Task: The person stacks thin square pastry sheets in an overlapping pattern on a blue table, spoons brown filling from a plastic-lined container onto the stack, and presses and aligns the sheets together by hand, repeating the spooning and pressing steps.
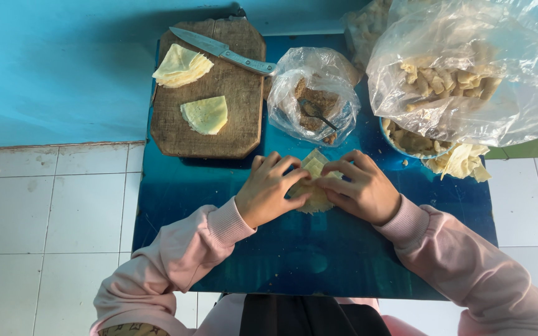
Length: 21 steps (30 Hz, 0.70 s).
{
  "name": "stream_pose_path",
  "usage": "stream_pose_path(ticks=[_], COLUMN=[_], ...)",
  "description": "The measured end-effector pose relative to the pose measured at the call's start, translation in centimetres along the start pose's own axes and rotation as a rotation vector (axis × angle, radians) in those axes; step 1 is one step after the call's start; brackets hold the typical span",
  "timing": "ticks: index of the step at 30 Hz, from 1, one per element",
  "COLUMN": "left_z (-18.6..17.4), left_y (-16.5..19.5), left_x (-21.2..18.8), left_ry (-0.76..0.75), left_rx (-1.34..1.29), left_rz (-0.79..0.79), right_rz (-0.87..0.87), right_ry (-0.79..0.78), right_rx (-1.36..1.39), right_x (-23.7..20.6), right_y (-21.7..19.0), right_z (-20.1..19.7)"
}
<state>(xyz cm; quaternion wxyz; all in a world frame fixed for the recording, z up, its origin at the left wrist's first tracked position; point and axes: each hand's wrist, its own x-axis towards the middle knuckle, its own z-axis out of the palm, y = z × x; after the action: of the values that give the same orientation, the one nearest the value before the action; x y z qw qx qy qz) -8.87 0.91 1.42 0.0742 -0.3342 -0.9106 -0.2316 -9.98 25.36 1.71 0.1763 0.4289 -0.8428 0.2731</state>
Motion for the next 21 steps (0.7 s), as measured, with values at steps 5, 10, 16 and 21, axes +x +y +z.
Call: stream_pose_path(ticks=[5,10,16,21], left_z=[-0.7,-1.5,-1.8,-1.5], left_y=[0.0,0.4,0.6,1.1], left_x=[-0.4,-1.5,-1.6,-1.8], left_ry=[-0.005,-0.136,-0.258,-0.202], left_rx=[0.034,0.115,0.075,0.093], left_rz=[0.003,0.010,-0.036,-0.015], right_rz=[0.032,0.112,0.193,0.244], right_ry=[-0.007,-0.010,0.011,0.104], right_rx=[-0.024,-0.010,0.045,0.118], right_x=[0.1,0.2,0.0,0.0], right_y=[0.2,0.9,1.6,1.4], right_z=[0.1,0.7,1.8,2.2])
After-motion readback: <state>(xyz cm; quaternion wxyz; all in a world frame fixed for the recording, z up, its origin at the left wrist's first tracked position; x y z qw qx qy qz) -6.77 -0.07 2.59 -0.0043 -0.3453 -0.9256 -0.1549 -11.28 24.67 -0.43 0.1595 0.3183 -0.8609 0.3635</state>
